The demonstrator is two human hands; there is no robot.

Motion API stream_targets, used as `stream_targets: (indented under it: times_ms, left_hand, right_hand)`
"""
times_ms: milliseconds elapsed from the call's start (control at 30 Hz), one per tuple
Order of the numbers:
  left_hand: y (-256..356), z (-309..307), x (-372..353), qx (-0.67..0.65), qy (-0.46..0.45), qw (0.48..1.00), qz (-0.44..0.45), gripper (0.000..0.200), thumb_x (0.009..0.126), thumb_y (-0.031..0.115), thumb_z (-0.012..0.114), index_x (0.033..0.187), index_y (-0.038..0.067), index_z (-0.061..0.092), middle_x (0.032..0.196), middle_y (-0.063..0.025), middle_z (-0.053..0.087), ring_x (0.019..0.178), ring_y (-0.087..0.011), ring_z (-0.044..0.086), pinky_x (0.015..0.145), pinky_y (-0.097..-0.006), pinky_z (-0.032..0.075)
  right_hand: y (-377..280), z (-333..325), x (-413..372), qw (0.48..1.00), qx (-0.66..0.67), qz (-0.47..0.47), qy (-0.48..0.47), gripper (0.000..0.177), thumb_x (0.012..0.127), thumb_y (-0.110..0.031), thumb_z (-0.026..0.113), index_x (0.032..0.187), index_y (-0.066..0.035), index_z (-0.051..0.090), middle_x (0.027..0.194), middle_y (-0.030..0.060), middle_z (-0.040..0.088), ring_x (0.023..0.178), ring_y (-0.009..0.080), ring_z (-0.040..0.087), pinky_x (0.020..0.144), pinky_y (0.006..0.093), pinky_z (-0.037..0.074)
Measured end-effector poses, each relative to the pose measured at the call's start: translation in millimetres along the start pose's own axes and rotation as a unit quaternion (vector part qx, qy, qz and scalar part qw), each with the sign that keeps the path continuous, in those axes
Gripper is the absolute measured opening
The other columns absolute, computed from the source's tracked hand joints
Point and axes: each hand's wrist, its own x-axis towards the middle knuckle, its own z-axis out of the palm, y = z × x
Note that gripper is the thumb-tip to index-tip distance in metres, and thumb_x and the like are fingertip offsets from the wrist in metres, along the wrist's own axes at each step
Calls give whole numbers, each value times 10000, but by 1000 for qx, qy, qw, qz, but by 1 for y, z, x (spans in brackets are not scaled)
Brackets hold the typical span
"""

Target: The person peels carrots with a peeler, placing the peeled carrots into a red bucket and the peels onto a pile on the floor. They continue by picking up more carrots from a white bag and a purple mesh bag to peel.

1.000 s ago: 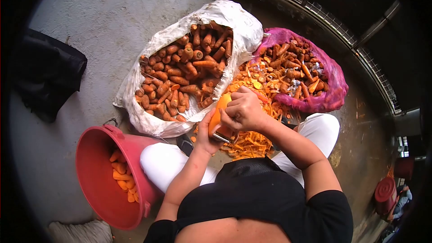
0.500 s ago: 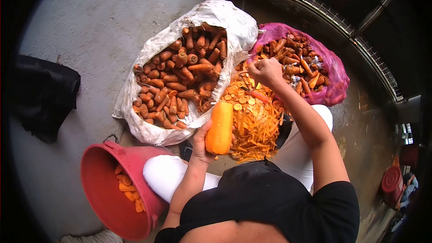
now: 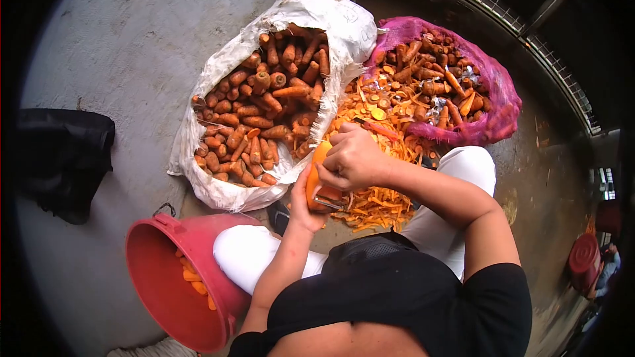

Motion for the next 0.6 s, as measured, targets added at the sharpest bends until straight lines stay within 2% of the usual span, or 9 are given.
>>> stream_targets:
  times_ms: [100,167,200,233,333,400,467,500,600]
  left_hand:
    - [-3,16,-10,-18,41,999,5,461,948,464,418,1221,106,517,1087,-89,615,928,-263,630,755,-417,544]
    - [-2,4,-12,32,-33,999,-3,483,948,474,406,1222,91,511,1052,-120,621,844,-279,645,673,-410,559]
    - [-1,0,-13,57,-70,996,-8,494,948,480,400,1222,83,507,1034,-136,624,802,-287,652,633,-406,566]
    - [-1,6,-15,54,-42,997,-26,529,945,489,393,1238,59,490,983,-187,619,717,-306,654,555,-406,569]
    - [-4,1,-20,84,-94,992,-34,550,940,485,400,1257,42,474,971,-222,606,744,-314,656,590,-416,576]
    - [-1,6,-25,84,-151,985,-27,570,943,482,393,1277,25,458,1003,-222,596,780,-326,653,630,-418,577]
    - [2,9,-28,65,-187,980,-18,579,951,493,377,1282,25,457,1048,-216,597,830,-312,651,675,-415,570]
    - [4,13,-29,52,-167,984,-15,575,956,487,372,1288,25,454,1066,-218,593,852,-319,646,699,-425,564]
    - [8,20,-26,20,-115,993,1,559,969,470,360,1299,28,450,1107,-217,589,913,-340,630,766,-448,542]
  right_hand:
    - [2,1,-1,1000,-2,5,7,346,716,-166,636,407,-149,481,419,8,459,434,206,420,512,344,314]
    - [15,2,-2,999,-18,25,29,340,716,-171,632,405,-152,494,415,18,454,422,210,418,507,347,321]
    - [27,1,-1,996,-66,58,20,343,735,-230,610,408,-141,557,404,48,474,418,233,463,537,371,394]
    - [44,0,1,990,-85,114,22,384,771,-257,584,409,-128,569,404,62,480,420,237,469,565,379,413]
    - [106,-17,-2,945,-201,242,-86,372,832,-315,536,556,-105,670,493,78,580,480,250,543,752,395,467]
    - [126,-22,-11,904,-224,345,-119,379,836,-306,519,557,-104,677,514,89,598,508,242,590,781,393,465]
    - [127,-14,-13,907,-204,359,-82,379,831,-315,521,563,-103,686,498,87,594,482,234,594,703,375,483]
    - [124,-10,-13,909,-194,363,-69,379,829,-319,521,566,-103,690,490,86,592,468,230,596,664,367,491]
    - [80,-19,7,917,-36,398,-13,383,822,-332,530,566,-98,694,444,77,566,389,214,553,489,334,463]
